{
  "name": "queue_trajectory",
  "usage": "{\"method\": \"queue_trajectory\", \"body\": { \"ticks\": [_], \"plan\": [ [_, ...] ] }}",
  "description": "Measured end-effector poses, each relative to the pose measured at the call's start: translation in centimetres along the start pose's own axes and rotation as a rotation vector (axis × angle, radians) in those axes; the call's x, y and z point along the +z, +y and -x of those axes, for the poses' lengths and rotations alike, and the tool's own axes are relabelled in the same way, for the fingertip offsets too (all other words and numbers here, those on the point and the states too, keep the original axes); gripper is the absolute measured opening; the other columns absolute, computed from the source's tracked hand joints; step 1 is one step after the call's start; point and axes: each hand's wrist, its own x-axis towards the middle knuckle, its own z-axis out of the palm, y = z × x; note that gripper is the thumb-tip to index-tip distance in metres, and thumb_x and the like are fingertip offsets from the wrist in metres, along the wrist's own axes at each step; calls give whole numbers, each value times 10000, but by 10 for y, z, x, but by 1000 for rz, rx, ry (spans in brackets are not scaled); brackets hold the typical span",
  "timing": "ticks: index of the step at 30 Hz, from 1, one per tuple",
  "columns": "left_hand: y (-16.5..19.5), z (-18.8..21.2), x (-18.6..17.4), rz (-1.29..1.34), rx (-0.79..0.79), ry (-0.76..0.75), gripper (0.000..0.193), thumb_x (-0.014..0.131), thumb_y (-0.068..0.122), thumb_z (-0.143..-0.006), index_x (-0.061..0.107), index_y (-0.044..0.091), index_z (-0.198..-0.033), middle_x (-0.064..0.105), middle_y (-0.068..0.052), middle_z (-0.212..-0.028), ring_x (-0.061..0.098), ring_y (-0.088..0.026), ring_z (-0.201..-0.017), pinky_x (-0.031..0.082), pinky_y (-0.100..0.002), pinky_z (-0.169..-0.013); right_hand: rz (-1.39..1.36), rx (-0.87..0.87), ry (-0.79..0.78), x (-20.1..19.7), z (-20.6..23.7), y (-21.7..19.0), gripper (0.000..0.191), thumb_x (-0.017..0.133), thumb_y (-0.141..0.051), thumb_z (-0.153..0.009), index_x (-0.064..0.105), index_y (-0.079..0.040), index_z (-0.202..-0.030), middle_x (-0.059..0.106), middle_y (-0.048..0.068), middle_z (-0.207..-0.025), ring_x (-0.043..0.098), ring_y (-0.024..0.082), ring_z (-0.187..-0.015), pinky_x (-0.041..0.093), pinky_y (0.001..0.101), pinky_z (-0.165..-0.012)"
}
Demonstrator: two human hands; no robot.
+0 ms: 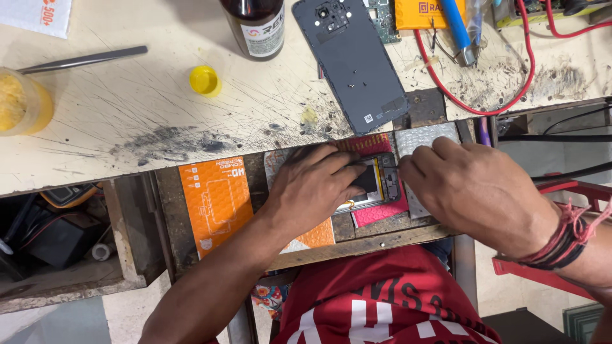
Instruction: The person repairs a disassembled smartphone at a workbench. They use a screwdriver to work on the phone's internal midframe, pry at components, handle the battery and internal parts, and at one point press a screen assembly onto the phone body before resuming screwdriver work on the internals.
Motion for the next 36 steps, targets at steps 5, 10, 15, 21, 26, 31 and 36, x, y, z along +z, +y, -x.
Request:
{"method": "queue_trajectory", "body": {
  "ticks": [5, 10, 15, 21, 26, 31, 36],
  "plan": [
    [0, 1, 0, -4, 1, -3, 394, 807, 334, -790, 769, 118, -1116, 719, 12, -1102, 640, -196, -1076, 537, -381, -918, 25, -26, 70, -2, 1, -3, 171, 647, -193, -764, 667, -159, -931, 563, -5, -882, 597, 162, -811, 541, 296, -629],
    [0, 0, 0, 4, -8, -4, 418, 805, 337, -800, 765, 114, -1152, 716, 11, -1079, 642, -191, -1070, 539, -372, -914, 62, -58, 117, 4, 4, -2, 260, 667, -191, -737, 688, -177, -995, 586, -9, -922, 599, 170, -835, 548, 294, -614],
    [0, 1, 0, 7, -15, -7, 416, 806, 346, -795, 766, 115, -1138, 721, 7, -1086, 646, -193, -1059, 533, -383, -914, 111, -33, -106, 11, 6, 3, 111, 631, -191, -939, 671, -160, -1038, 568, -17, -911, 593, 137, -892, 536, 286, -704],
    [-1, 1, 2, -44, 5, 46, 409, 791, 367, -791, 770, 133, -1125, 722, -2, -1135, 643, -221, -1115, 528, -392, -936, -129, -45, 271, 11, 18, 5, 555, 665, -233, -620, 720, -173, -1169, 648, -13, -1008, 611, 183, -900, 532, 338, -757],
    [-3, 2, 4, -11, -7, 13, 397, 785, 362, -828, 764, 122, -1144, 718, -15, -1197, 643, -197, -1108, 526, -382, -943, -256, 130, 306, 19, 31, 5, 474, 723, -97, -678, 762, -164, -1146, 702, 14, -1035, 649, 217, -892, 549, 345, -718],
    [-2, 3, 3, 17, -25, -15, 399, 788, 351, -829, 765, 118, -1151, 720, 4, -1181, 642, -187, -1080, 525, -372, -948, -441, 251, 353, 33, 44, -4, 387, 738, -53, -703, 782, -154, -1074, 719, 31, -956, 668, 245, -832, 551, 367, -702],
    [-1, 2, 5, 15, -34, -10, 396, 791, 353, -830, 769, 118, -1149, 722, 5, -1177, 637, -187, -1071, 520, -367, -944, -428, 288, 364, 40, 47, -11, 398, 733, -33, -702, 784, -153, -1077, 729, 25, -939, 675, 239, -807, 557, 371, -684]
  ]
}}
